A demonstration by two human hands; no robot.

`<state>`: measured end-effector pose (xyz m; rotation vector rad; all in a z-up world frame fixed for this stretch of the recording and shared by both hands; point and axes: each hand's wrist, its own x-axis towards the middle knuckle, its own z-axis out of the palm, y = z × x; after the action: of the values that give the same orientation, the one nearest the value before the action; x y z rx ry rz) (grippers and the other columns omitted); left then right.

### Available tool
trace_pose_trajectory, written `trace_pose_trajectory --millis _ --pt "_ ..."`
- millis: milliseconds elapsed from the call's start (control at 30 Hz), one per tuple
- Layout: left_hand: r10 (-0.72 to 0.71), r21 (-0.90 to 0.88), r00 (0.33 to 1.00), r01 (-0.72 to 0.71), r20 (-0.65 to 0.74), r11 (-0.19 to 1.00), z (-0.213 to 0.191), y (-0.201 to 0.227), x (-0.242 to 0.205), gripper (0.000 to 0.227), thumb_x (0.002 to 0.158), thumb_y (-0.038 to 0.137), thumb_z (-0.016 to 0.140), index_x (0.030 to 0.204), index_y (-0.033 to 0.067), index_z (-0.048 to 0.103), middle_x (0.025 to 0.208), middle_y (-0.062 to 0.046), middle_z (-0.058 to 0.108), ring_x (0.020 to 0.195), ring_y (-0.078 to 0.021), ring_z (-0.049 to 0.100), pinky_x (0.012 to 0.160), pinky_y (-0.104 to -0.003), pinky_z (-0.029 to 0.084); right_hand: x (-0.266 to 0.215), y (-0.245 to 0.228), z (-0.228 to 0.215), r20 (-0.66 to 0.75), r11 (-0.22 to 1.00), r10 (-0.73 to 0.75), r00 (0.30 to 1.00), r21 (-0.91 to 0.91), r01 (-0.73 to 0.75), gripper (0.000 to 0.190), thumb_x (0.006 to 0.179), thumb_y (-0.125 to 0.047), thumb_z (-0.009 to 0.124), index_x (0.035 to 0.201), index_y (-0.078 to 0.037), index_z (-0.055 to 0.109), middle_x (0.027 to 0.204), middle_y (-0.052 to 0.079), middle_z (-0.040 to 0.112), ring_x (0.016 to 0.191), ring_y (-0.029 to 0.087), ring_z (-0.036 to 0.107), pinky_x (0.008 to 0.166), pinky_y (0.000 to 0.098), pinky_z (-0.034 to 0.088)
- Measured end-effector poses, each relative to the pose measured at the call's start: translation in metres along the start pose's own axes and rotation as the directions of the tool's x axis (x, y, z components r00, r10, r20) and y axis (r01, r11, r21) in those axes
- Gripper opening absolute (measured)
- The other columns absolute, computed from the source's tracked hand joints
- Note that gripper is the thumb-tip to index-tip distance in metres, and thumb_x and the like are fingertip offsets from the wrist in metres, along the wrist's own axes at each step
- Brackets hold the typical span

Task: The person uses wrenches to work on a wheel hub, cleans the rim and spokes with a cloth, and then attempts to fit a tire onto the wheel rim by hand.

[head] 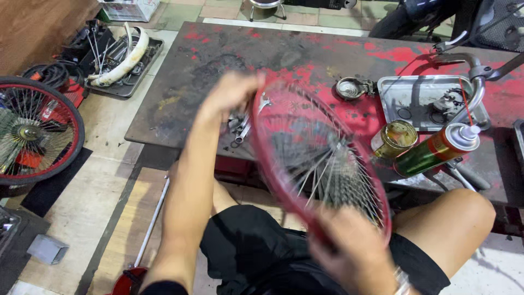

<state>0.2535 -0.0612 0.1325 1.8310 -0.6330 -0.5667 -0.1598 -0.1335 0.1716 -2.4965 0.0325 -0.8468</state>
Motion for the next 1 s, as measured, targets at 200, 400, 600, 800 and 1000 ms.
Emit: trace_pose_trajectory --millis 200,400,600,800,1000 --pt "0.269 0.306 0.940 -0.198 -0.210 0.931 -0.002 0.022 0.080 0.031 0.087 0.034 0.073 0.084 0.0024 0.076 0.074 -0.014 0.075 0.067 -0.0268 0.073 0.064 -0.041 0.057 0.128 0.067 -0.071 -0.293 0.965 -0.005 0.956 -0.254 -0.072 0.027 0.092 -0.013 0.087 0.111 0.002 0.075 0.085 0.015 0.062 0.076 0.027 0.060 0.070 0.0375 0.048" --pt "0.046 0.787 0.972 0.158 -0.231 0.596 0.066 -0.114 0.077 0.048 0.071 0.030 0.086 0.108 0.0050 0.071 0.108 -0.026 0.072 0.106 -0.0427 0.069 0.089 -0.050 0.057 0.201 0.127 -0.076 -0.291 0.975 -0.128 0.948 -0.212 0.066 0.024 0.101 -0.006 0.077 0.119 0.008 0.072 0.097 0.015 0.067 0.086 0.020 0.065 0.080 0.0311 0.051" --pt "0.100 0.889 0.968 0.169 -0.232 0.426 0.078 -0.161 0.110 0.067 0.070 0.038 0.081 0.115 -0.0094 0.066 0.108 -0.029 0.070 0.094 -0.0393 0.073 0.077 -0.043 0.061 0.244 0.163 -0.067 -0.179 0.948 0.201 0.963 0.284 -0.145 0.010 0.114 -0.006 0.069 0.120 0.002 0.069 0.105 0.001 0.071 0.091 0.008 0.066 0.085 0.0218 0.053" --pt "0.064 0.845 0.997 0.000 -0.040 0.534 0.069 -0.217 0.174 0.031 0.077 0.028 0.068 0.093 0.0042 0.078 0.095 -0.028 0.073 0.087 -0.0451 0.071 0.077 -0.052 0.057 0.264 0.183 -0.059 -0.137 0.865 0.321 0.937 0.445 -0.232 0.009 0.111 -0.005 0.067 0.120 -0.003 0.068 0.106 -0.002 0.071 0.088 0.005 0.067 0.084 0.0204 0.055" --pt "-0.332 0.163 0.942 0.336 -0.054 0.928 0.061 -0.199 0.236 0.026 0.078 0.019 0.063 0.084 -0.0023 0.077 0.090 -0.026 0.078 0.084 -0.0418 0.077 0.069 -0.055 0.055 0.258 0.192 -0.061 -0.166 0.839 0.352 0.921 0.491 -0.233 0.035 0.108 -0.004 0.070 0.141 -0.001 0.057 0.127 0.004 0.067 0.106 0.010 0.067 0.097 0.0251 0.058"
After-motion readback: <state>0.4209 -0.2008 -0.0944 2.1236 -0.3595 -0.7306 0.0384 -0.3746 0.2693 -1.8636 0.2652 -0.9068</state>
